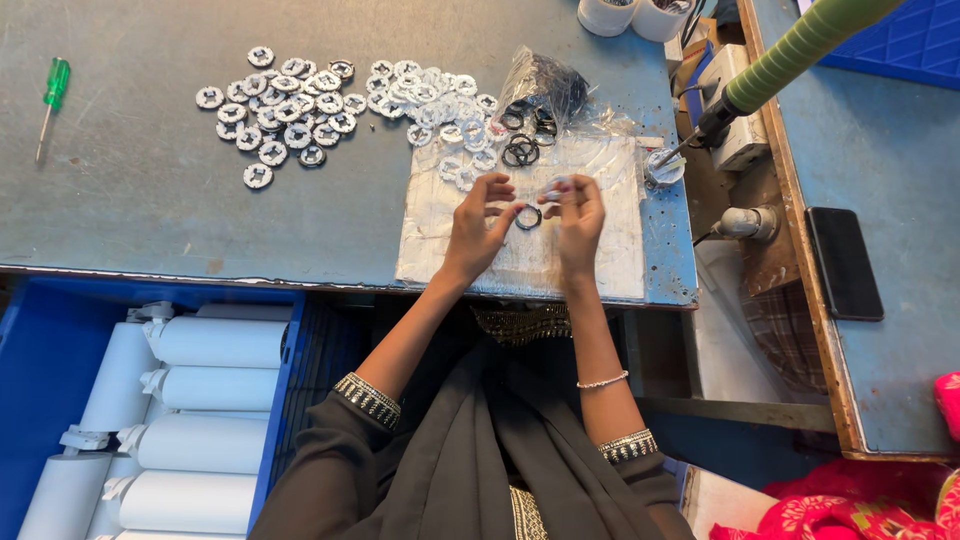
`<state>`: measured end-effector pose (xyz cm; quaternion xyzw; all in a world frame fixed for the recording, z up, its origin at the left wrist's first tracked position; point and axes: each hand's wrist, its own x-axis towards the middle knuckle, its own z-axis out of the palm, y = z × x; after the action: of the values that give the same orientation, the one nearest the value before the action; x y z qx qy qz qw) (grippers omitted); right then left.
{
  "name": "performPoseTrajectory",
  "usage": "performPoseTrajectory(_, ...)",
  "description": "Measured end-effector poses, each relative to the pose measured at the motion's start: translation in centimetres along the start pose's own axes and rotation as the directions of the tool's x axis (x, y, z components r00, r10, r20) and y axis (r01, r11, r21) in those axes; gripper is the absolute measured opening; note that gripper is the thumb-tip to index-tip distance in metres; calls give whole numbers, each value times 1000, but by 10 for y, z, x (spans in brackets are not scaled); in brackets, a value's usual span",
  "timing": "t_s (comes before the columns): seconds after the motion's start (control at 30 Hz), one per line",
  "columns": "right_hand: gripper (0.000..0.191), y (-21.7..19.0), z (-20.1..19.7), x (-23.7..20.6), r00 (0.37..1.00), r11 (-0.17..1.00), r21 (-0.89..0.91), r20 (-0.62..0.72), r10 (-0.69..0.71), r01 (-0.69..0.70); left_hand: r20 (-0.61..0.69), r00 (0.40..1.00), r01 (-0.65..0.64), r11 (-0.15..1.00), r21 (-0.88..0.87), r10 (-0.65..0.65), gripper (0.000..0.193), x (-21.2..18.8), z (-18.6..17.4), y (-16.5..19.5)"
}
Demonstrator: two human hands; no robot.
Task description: The person repeatedly picks up small white and black circular components from a workbench and presses them together by hand. The assembled units are placed back on the table as the process continues.
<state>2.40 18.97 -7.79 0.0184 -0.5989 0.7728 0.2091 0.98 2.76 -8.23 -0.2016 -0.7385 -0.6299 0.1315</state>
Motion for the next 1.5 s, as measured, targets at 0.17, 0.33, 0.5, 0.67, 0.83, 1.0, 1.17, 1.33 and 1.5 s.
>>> performPoseTrajectory(0.17, 14, 8, -10, 8, 982, 996, 83, -191, -6, 22, 109, 991, -108, 927, 359, 73, 70, -4, 2, 8)
performPoseTrajectory(0.33, 16, 6, -9, 6, 984, 999, 35, -178, -24, 31, 140, 990, -82, 898, 432, 23, 52, -4, 6, 8)
performPoseTrajectory(0.5, 23, -10, -2, 1, 996, 997, -75, -92, 1, -8, 83, 994, -96, 936, 339, 72, 47, -4, 7, 3)
performPoseTrajectory(0.67, 20, -13, 6, -3, 988, 997, -38, 138, 70, -65, 52, 969, 248, 960, -134, -243, 40, -1, 2, -4)
performPoseTrajectory(0.83, 18, -6, 5, -1, 957, 994, -80, 273, 95, -76, 153, 960, 276, 881, -383, -235, 36, 0, -6, -19)
performPoseTrajectory(1.0, 18, -2, 2, -1, 964, 994, -81, 249, 97, -79, 278, 927, 370, 729, -576, -251, 37, 4, -12, -32)
performPoseTrajectory(1.17, 18, -1, 0, -1, 963, 993, -103, 256, 88, -63, 281, 931, 359, 719, -595, -232, 38, 3, -8, -35)
performPoseTrajectory(1.33, 17, -1, 1, -2, 963, 996, -81, 260, 66, -47, 292, 932, 351, 738, -576, -216, 38, 3, -8, -34)
performPoseTrajectory(1.5, 17, -1, 2, -3, 955, 995, -101, 294, 44, -15, 339, 926, 354, 703, -617, -168, 38, 0, -8, -33)
